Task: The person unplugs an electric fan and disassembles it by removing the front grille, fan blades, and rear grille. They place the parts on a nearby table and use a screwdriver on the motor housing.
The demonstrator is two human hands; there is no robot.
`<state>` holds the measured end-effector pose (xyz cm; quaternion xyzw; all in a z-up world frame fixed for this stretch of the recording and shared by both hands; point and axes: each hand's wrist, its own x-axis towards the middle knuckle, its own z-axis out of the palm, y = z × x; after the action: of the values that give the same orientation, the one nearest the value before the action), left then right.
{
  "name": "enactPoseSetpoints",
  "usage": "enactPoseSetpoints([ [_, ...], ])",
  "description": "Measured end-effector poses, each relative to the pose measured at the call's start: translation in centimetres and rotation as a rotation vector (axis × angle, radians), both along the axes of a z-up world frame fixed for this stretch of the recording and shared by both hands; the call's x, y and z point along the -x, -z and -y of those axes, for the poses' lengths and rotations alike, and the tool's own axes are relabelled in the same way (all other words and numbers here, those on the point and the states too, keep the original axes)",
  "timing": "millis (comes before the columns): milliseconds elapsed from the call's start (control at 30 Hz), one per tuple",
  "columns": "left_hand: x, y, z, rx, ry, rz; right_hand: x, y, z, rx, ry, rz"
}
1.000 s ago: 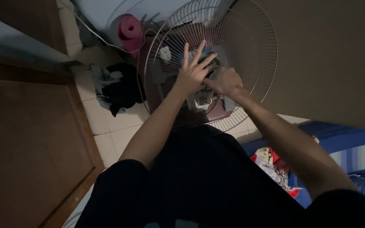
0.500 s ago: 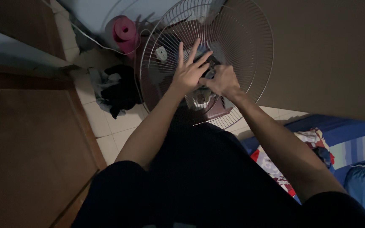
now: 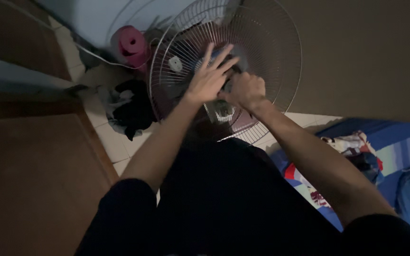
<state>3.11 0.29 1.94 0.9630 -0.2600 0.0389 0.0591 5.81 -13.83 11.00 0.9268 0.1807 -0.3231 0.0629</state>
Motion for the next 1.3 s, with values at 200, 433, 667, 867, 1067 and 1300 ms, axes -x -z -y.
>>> enactPoseSetpoints([
  [200,-1.9,-0.7,-0.6,0.083,0.112,-0.211,-0.1,-1.0,-0.7,0.039,-0.065,-0.008],
  [433,-1.8,-1.0,0.6,-0.043,0.042,-0.138,-0.6,-0.2,-0.4,0.025,0.06,-0.096],
  [667,-2.4,0.7,0.6,-0.114,0.074,-0.231,-0.8,0.3,-0.5,0.053,0.085,-0.102],
  [867,-2.4,2.0,0.6,-0.059,0.037,-0.089,-0.4,-2.8,-1.7,0.034,0.052,-0.091],
  [1067,-1.9,-0.5,0.5,-0.078,0.129,-0.192,-0.8,-10.6,0.8,0.072,0.223,-0.177],
  [1300,-2.0,-2.2,0.2,0.042,0.107,-0.151,0.9,-9.9,5.2,-0.239,0.326,-0.106],
])
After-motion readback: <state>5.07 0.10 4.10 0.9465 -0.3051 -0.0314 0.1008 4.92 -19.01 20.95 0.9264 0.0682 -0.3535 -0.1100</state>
